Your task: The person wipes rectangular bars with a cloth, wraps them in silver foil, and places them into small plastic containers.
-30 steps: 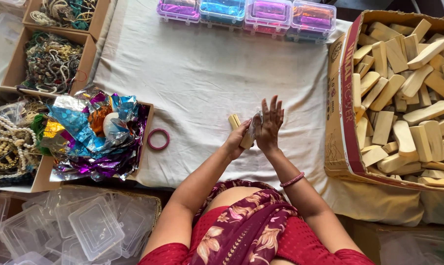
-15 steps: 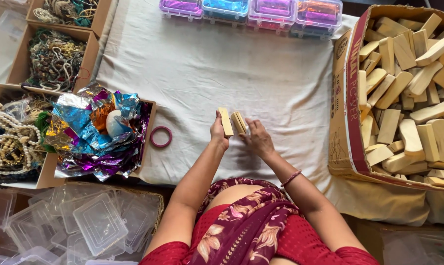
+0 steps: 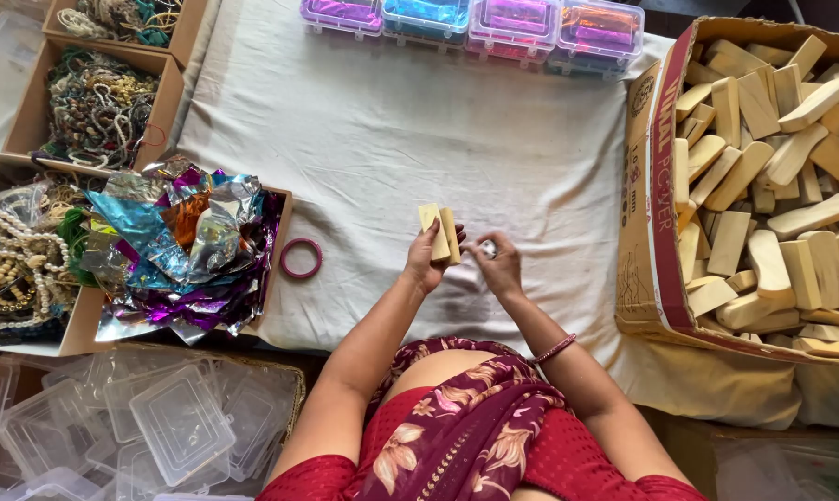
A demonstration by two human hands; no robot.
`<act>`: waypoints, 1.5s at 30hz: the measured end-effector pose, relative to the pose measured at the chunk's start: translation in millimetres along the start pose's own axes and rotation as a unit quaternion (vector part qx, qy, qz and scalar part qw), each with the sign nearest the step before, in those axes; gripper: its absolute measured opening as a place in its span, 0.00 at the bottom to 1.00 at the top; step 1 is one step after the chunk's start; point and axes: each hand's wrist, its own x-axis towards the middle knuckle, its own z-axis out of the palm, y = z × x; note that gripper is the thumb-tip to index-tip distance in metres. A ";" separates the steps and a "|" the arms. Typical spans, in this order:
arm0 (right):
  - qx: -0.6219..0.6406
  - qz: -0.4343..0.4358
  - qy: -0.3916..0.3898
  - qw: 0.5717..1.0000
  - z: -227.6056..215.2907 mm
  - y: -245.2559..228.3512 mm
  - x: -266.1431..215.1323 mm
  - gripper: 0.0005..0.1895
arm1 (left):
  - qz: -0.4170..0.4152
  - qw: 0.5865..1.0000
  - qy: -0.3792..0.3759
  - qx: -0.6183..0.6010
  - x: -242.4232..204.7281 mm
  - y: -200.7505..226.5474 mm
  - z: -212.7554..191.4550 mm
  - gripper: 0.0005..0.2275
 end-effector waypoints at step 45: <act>0.199 0.017 0.077 0.977 -55.3 -73.2 24.0 0.22 | -0.061 0.964 -0.159 0.206 -2.8 -29.7 29.7 0.20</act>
